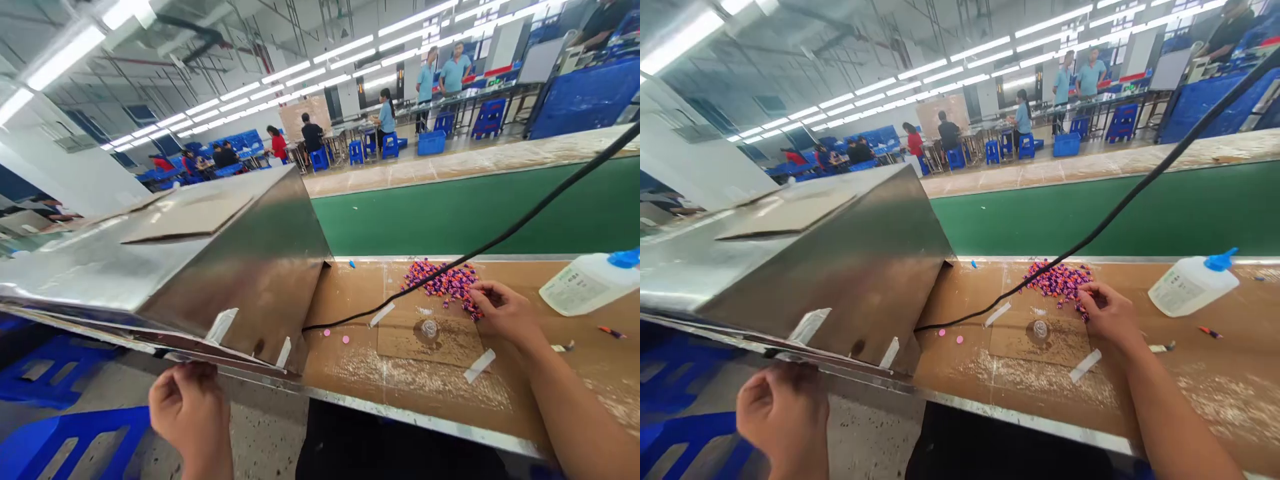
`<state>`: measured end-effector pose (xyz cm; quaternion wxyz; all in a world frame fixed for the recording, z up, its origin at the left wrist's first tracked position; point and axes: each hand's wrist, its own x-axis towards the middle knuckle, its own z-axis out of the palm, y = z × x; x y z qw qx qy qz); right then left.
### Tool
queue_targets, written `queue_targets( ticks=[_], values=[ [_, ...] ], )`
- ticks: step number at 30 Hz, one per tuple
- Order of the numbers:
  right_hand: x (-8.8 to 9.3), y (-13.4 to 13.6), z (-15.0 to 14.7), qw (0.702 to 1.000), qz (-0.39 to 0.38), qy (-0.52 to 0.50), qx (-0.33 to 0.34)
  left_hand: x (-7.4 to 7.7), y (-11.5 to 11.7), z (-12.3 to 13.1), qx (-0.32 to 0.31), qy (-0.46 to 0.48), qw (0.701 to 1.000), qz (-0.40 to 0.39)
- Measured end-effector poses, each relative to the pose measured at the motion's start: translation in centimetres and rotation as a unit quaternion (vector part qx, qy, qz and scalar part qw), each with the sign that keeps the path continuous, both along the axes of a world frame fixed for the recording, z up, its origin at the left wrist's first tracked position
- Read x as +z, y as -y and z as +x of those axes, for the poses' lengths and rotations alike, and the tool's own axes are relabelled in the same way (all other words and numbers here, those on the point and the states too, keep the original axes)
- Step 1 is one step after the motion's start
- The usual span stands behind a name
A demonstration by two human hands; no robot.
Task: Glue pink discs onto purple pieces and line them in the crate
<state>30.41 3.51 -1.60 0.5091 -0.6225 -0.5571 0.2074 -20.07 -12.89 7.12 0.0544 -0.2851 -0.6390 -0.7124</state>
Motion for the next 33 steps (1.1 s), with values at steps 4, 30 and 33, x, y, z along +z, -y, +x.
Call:
queue_targets(
  ticks=[4,30,33],
  values=[
    [0.4,1.2,-0.2,0.998,-0.003,0.004,0.061,-5.3,3.7,6.4,-0.119,0.101,0.983,-0.099],
    [1.9,4.8,-4.8,0.901,-0.005,0.361,0.242,-8.8,-12.8,21.5,-0.714,0.237,0.621,-0.221],
    [2.0,4.9,-5.1,0.896,-0.013,0.374,0.238,-8.8,-12.7,21.6,-0.707,0.25,0.621,-0.227]
  ],
)
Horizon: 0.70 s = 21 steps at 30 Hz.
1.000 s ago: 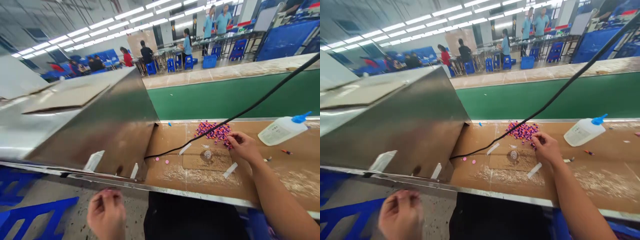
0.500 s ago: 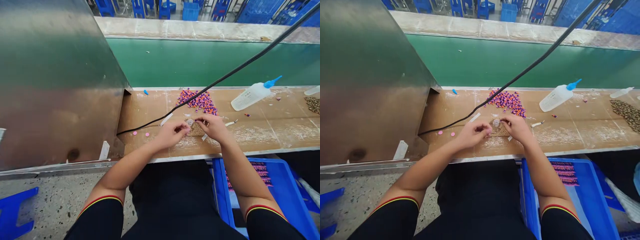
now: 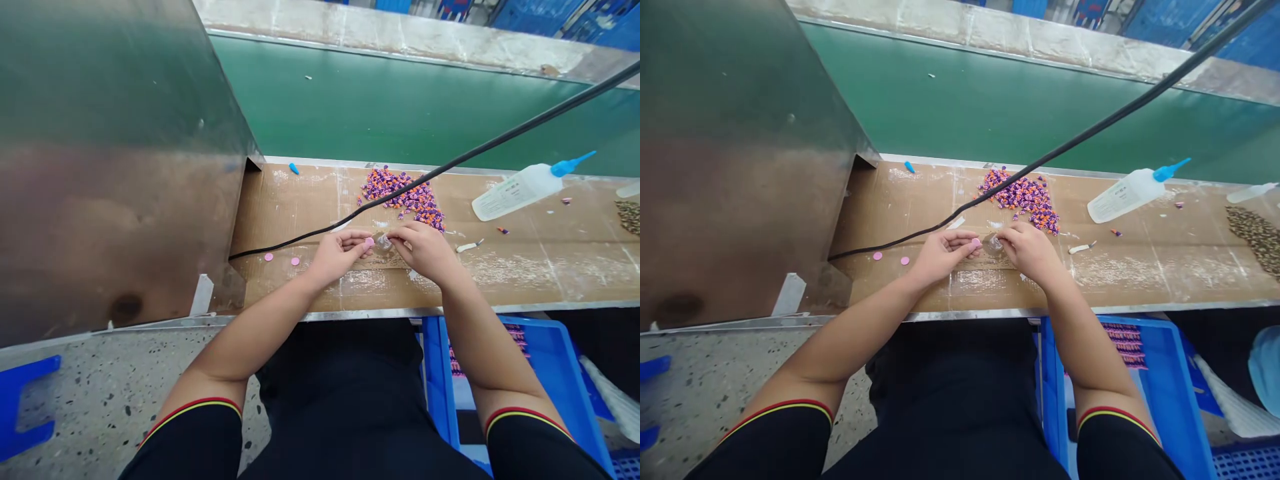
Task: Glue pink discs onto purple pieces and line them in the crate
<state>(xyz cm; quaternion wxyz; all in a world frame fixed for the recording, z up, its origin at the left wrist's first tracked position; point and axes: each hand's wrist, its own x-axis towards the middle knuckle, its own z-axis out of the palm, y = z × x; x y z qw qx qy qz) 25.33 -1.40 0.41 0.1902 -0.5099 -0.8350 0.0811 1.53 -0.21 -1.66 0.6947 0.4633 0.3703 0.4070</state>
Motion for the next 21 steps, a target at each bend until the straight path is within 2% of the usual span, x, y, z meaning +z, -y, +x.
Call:
queue_targets(
  ticks=[5,8,10,12,14,17,21],
  values=[
    [0.4,0.2,-0.4,0.999,0.008,-0.002,-0.031,-0.3,0.1,0.0,0.016,-0.005,1.0,-0.009],
    [0.7,1.4,-1.4,0.993,0.02,-0.091,-0.078,-0.4,0.0,0.0,0.033,-0.006,0.999,-0.002],
    [0.4,2.6,-2.8,0.968,0.016,-0.219,-0.119,-0.4,0.0,0.1,0.047,-0.001,0.999,-0.001],
    [-0.3,3.9,-4.7,0.922,-0.004,-0.359,-0.145,-0.4,0.0,0.2,0.065,0.007,0.998,-0.005],
    [-1.3,4.9,-6.6,0.877,-0.017,-0.454,-0.157,-0.3,0.2,0.3,0.08,0.019,0.997,-0.011],
    [-2.5,5.6,-8.9,0.853,0.023,-0.486,-0.19,0.0,0.7,0.5,0.087,0.042,0.995,-0.02],
    [-2.6,5.4,-10.4,0.859,0.105,-0.45,-0.221,0.4,1.3,0.7,0.101,0.054,0.993,-0.015]
  ],
)
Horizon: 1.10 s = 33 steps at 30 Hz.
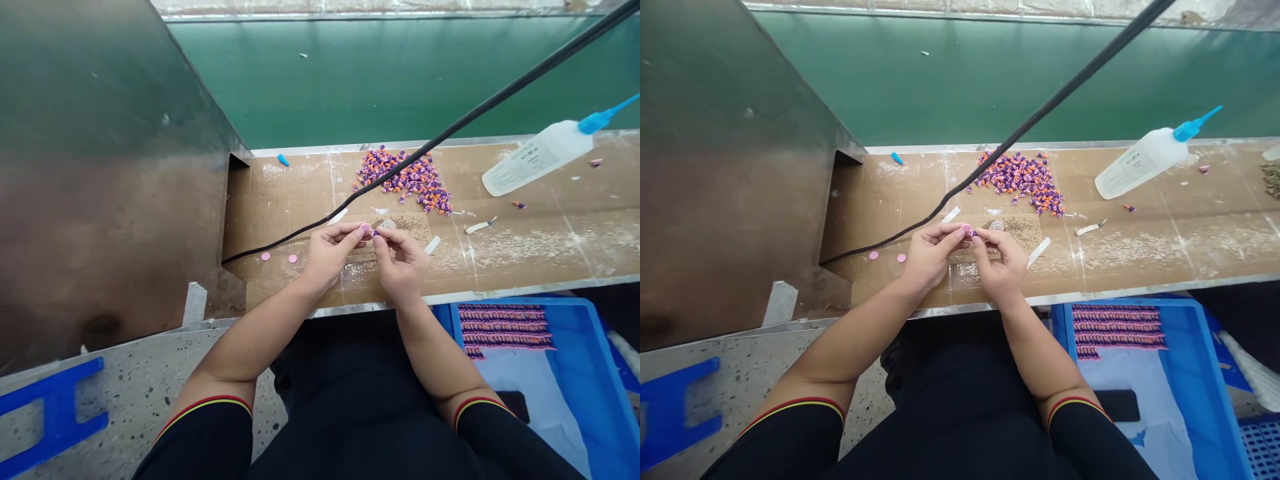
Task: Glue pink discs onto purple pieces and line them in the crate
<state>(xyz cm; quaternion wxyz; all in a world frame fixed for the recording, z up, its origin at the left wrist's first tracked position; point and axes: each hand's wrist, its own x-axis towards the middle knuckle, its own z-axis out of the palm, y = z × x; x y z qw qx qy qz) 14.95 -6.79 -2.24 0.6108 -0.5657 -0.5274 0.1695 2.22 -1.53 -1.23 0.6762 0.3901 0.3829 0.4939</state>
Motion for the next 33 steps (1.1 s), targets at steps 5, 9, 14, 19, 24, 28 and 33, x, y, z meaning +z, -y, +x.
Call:
queue_targets(
  ticks=[5,9,14,19,24,28,33],
  values=[
    [0.57,-0.31,-0.46,0.998,0.04,0.05,-0.022,0.1,0.41,0.07,0.033,0.004,0.999,0.016],
    [0.57,-0.41,-0.51,0.995,0.042,0.088,-0.028,0.06,0.6,0.13,0.048,-0.007,0.999,0.022],
    [0.63,-0.56,-0.43,0.993,0.071,0.092,-0.018,0.05,0.71,0.11,0.045,-0.002,0.998,0.045],
    [0.68,-0.8,-0.31,0.991,0.104,0.081,-0.006,-0.13,0.67,-0.03,0.04,-0.013,0.997,0.069],
    [0.64,-0.84,-0.37,0.991,0.107,0.075,-0.012,-0.23,0.75,-0.03,0.039,-0.03,0.995,0.086],
    [0.55,-0.73,-0.45,0.99,0.102,0.09,-0.036,-0.2,0.85,0.05,0.046,-0.043,0.994,0.093],
    [0.39,-0.57,-0.42,0.987,0.102,0.116,-0.054,-0.19,1.05,0.04,0.05,-0.057,0.991,0.11]
  ],
)
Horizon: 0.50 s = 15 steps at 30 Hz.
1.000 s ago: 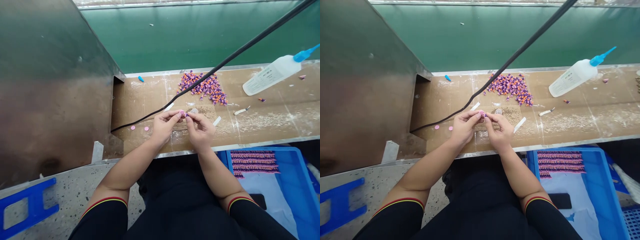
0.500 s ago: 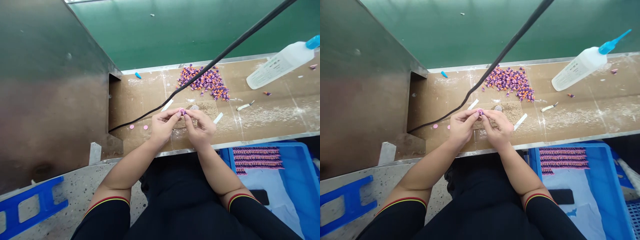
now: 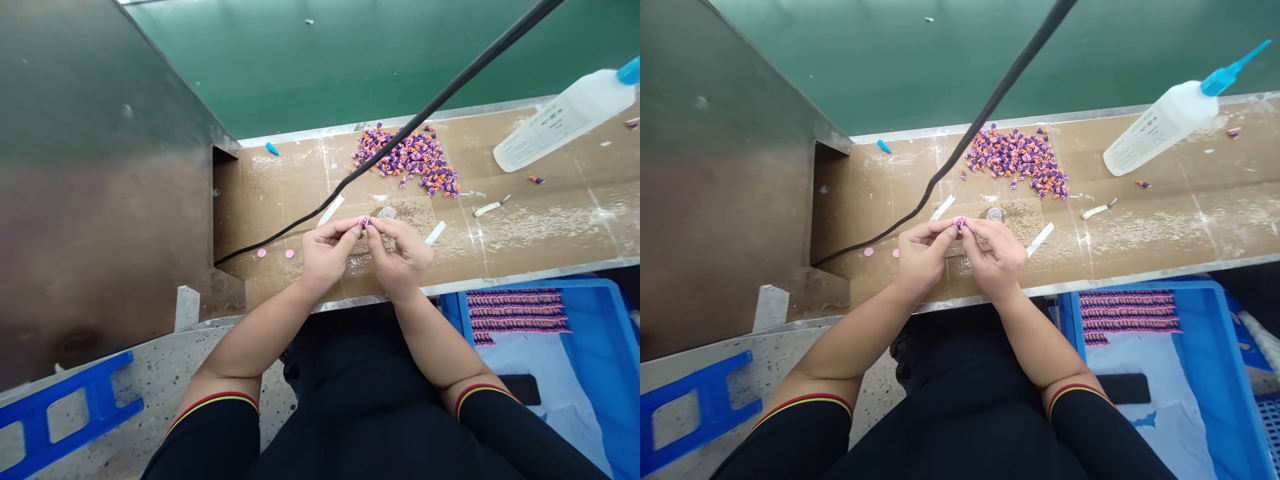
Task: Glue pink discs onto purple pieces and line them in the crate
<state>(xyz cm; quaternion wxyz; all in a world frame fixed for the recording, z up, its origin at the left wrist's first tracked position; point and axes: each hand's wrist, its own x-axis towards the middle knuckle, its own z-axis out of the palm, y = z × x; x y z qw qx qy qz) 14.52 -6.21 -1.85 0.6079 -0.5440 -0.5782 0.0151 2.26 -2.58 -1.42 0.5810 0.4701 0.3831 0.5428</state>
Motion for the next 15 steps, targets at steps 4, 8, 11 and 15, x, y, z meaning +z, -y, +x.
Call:
queue_targets(
  ticks=[4,8,11,15],
  values=[
    [-0.02,0.1,0.01,1.0,0.022,0.012,0.002,0.18,0.23,-0.05,-0.002,-0.018,1.0,0.018],
    [0.05,0.16,-0.13,0.999,0.025,0.04,-0.009,0.27,0.48,0.0,0.01,-0.034,0.999,0.038],
    [0.04,0.11,-0.3,0.999,0.018,0.037,-0.016,0.23,0.71,0.1,0.016,-0.028,0.997,0.067],
    [0.01,-0.06,-0.44,0.999,0.032,0.011,-0.008,0.22,0.98,0.2,0.008,-0.012,0.998,0.067]
  ],
)
